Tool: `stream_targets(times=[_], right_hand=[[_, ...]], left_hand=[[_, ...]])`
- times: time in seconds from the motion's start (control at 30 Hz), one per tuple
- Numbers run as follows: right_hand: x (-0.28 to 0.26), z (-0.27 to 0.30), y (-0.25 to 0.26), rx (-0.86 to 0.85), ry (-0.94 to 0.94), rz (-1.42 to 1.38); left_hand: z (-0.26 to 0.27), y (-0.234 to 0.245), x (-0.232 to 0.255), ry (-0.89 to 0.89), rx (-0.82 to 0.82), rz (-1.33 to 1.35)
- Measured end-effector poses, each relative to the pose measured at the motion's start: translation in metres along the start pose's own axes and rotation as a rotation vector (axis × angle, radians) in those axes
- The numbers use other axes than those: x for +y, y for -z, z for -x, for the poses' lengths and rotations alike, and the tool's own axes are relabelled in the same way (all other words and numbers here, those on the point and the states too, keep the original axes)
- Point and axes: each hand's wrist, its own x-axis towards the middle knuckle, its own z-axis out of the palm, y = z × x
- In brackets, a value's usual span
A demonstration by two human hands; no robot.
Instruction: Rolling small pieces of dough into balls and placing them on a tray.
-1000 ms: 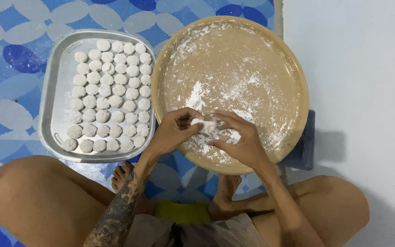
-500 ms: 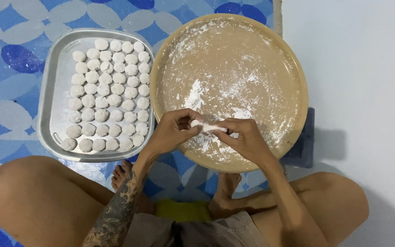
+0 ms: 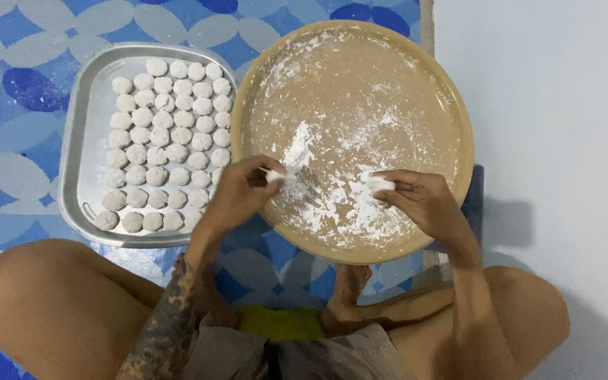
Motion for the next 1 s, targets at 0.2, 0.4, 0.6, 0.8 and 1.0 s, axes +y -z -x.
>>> stream_targets(times=[0.2, 0.4, 0.6, 0.8, 1.0], right_hand=[[0.024, -0.014, -0.017, 0.081, -0.169, -0.122], [0.07, -0.03, -0.034, 0.083, 0.023, 0.039], [0.092, -0.048, -0.061, 0.067, 0.086, 0.43], [0.147, -0.065, -0.079, 0.096, 0.162, 0.938], [0.133, -0.065, -0.081, 0.082, 0.108, 0.776]], left_hand=[[0.003, -0.05, -0.012, -0.115, -0.158, -0.18], [0.003, -0.067, -0.048, -0.175, -0.164, -0.508], [0.003, -0.067, -0.035, -0.266, -0.084, -0.75], [0.002, -0.052, -0.022, -0.233, -0.02, -0.703], [0.001, -0.029, -0.02, -0.277, 0.042, -0.639]])
